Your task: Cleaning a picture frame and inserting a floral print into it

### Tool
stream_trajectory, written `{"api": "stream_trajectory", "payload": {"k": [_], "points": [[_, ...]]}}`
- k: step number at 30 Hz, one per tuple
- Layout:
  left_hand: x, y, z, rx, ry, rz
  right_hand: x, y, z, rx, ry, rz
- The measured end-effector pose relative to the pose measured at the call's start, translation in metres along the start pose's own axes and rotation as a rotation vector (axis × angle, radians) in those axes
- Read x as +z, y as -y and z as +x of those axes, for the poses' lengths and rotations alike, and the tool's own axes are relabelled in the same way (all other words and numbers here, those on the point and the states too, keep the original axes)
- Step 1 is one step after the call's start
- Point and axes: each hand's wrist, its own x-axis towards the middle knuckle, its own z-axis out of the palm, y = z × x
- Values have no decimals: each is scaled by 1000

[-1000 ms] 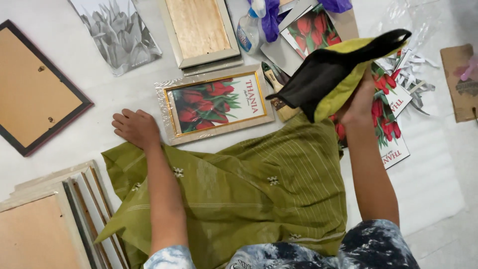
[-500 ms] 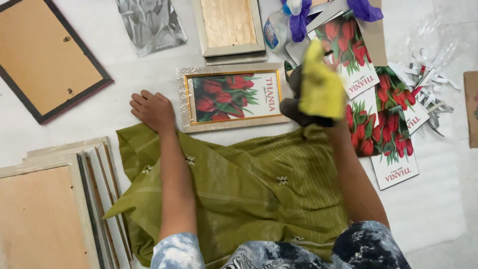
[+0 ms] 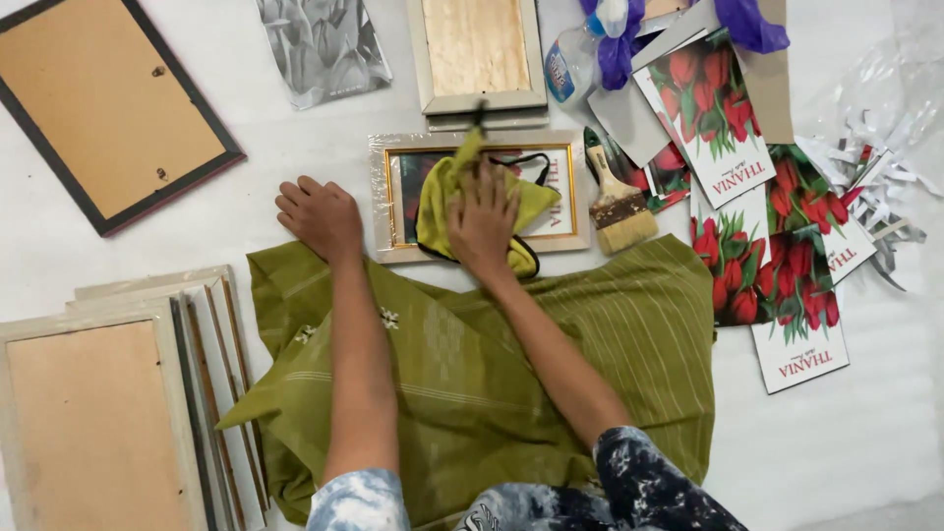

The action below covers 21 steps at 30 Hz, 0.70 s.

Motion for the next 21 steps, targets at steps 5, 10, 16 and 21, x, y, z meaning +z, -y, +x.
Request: {"api": "stream_trajectory", "payload": {"k": [5, 10, 16, 21], "points": [[-1, 1, -1, 6, -7, 4, -3, -19, -2, -174, 176, -10], [-6, -3, 1, -14, -25, -11, -38, -112, 26, -86, 187, -170], [-12, -3, 0, 11, 2, -12, -34, -92, 0, -35, 61, -159], [-11, -3, 1, -21, 10, -11, -53, -110, 29, -208, 44, -261]]}}
